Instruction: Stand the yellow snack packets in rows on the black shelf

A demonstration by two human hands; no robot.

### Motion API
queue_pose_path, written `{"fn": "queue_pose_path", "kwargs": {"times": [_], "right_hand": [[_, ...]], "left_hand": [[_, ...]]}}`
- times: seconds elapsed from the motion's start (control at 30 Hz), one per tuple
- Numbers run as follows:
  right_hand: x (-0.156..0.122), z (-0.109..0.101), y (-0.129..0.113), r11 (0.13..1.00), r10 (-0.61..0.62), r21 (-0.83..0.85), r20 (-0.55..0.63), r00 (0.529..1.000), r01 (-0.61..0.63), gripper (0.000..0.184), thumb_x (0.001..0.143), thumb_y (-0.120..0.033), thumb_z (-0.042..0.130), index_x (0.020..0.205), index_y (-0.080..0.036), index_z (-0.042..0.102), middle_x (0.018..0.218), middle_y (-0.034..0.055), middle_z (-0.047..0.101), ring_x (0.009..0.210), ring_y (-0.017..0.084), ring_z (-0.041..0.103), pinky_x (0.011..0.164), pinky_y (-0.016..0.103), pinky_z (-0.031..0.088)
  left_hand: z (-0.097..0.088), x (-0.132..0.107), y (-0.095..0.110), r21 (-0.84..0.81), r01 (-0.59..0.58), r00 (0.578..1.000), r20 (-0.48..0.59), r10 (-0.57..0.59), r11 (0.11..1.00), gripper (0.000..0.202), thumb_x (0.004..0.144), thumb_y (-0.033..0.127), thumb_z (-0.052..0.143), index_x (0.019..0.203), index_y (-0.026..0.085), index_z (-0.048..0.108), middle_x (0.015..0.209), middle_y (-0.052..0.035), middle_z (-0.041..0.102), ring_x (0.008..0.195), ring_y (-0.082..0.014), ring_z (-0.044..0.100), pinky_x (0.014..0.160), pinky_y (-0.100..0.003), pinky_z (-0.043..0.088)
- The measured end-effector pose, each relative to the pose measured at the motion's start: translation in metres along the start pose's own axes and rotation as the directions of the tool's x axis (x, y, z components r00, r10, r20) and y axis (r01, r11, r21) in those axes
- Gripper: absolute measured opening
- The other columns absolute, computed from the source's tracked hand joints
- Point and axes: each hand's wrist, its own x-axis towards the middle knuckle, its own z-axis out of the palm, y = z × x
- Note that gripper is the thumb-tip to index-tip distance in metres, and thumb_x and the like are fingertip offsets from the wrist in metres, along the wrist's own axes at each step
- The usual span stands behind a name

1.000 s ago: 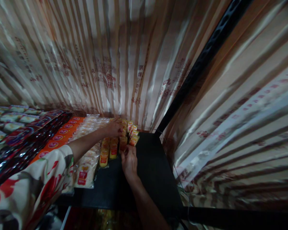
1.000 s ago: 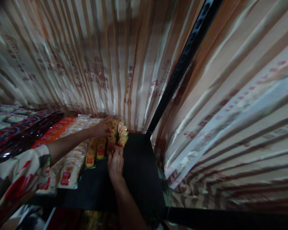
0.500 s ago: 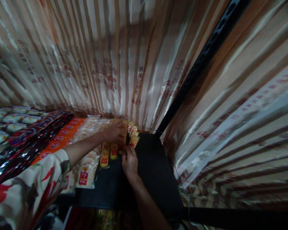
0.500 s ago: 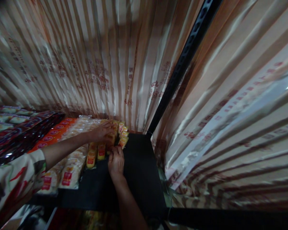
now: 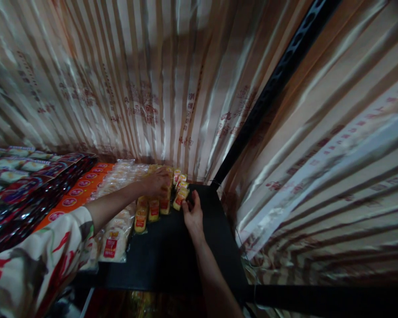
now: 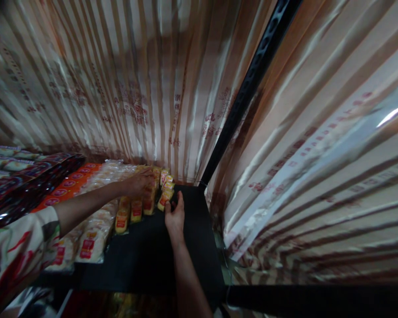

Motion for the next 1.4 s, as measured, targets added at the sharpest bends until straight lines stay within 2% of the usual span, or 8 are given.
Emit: {"fn": "queue_pose_path", "kwargs": {"times": [0.3,0.5,0.67,0.77,0.97,1.13,1.3,1.4], "right_hand": [[0.004,0.014,-0.002,0.992,-0.088,-0.066,0.208,0.974,0.104,0.052,0.079,-0.031,0.048,0.13,-0.024,0.043,0.129,0.0041,0.052,0.124,0.02,0.042,0.105,0.043,0.03],[0.007,0.015,-0.002,0.987,-0.131,-0.067,0.198,0.971,0.146,0.056,0.079,-0.033,0.048,0.133,-0.021,0.04,0.141,0.005,0.037,0.134,0.019,0.026,0.109,0.042,0.022],[0.009,0.013,-0.002,0.999,0.015,0.044,0.18,0.984,-0.023,0.066,0.08,-0.046,0.05,0.138,-0.021,0.031,0.137,0.0074,0.043,0.127,0.022,0.039,0.102,0.042,0.035],[0.012,0.008,-0.006,0.991,0.081,0.097,0.142,0.987,-0.095,0.062,0.083,-0.052,0.045,0.136,-0.022,0.036,0.134,0.0068,0.046,0.123,0.022,0.044,0.098,0.04,0.04],[0.026,0.013,-0.012,0.99,0.104,0.069,0.193,0.976,-0.12,0.065,0.084,-0.063,0.03,0.135,-0.024,0.038,0.136,0.0033,0.045,0.128,0.02,0.037,0.102,0.039,0.036],[0.03,0.023,-0.01,0.991,0.025,0.119,0.257,0.966,-0.058,0.061,0.081,-0.063,0.037,0.128,-0.025,0.048,0.128,0.0038,0.053,0.126,0.022,0.04,0.103,0.042,0.033],[0.032,0.023,-0.01,0.994,0.054,0.073,0.291,0.955,-0.078,0.064,0.082,-0.066,0.031,0.128,-0.024,0.047,0.14,0.0033,0.038,0.135,0.019,0.023,0.11,0.041,0.019],[0.033,0.023,-0.01,0.993,0.044,0.091,0.28,0.959,-0.072,0.065,0.082,-0.066,0.029,0.129,-0.024,0.046,0.141,0.0034,0.037,0.135,0.019,0.023,0.111,0.042,0.017]], "left_hand": [[0.0,0.001,0.002,-0.022,-0.016,1.0,0.007,0.016,1.0,0.027,0.066,0.032,0.068,0.085,0.016,0.059,0.102,-0.0055,0.059,0.105,-0.0223,0.051,0.104,-0.042,0.029],[-0.002,0.002,0.002,-0.046,0.01,0.999,0.043,-0.008,0.999,0.027,0.068,0.03,0.067,0.09,0.016,0.058,0.102,-0.006,0.06,0.109,-0.0217,0.049,0.107,-0.04,0.024],[-0.003,0.002,0.003,-0.043,0.007,0.999,0.035,-0.005,0.999,0.024,0.069,0.03,0.066,0.087,0.015,0.06,0.103,-0.0067,0.061,0.108,-0.022,0.05,0.107,-0.039,0.023],[-0.001,0.002,0.003,-0.053,0.018,1.0,0.018,-0.017,0.998,0.025,0.069,0.032,0.065,0.087,0.017,0.06,0.103,-0.0056,0.061,0.106,-0.022,0.05,0.105,-0.04,0.026],[-0.002,0.001,0.004,-0.077,0.034,0.999,0.037,-0.031,0.996,0.025,0.067,0.028,0.067,0.088,0.017,0.059,0.103,-0.0046,0.061,0.107,-0.0213,0.05,0.107,-0.04,0.024],[0.002,0.001,0.001,-0.11,0.021,1.0,0.014,-0.02,0.994,0.022,0.067,0.026,0.068,0.082,0.016,0.057,0.099,-0.0046,0.061,0.105,-0.0211,0.05,0.105,-0.039,0.028],[0.007,0.002,-0.002,-0.134,0.002,1.0,0.006,-0.001,0.991,0.024,0.067,0.026,0.066,0.086,0.016,0.055,0.096,-0.0035,0.061,0.101,-0.0188,0.052,0.103,-0.039,0.03],[0.005,0.001,-0.002,-0.151,0.004,1.0,0.02,0.0,0.988,0.025,0.068,0.027,0.065,0.089,0.016,0.056,0.099,-0.0047,0.061,0.103,-0.0194,0.052,0.106,-0.039,0.027]]}}
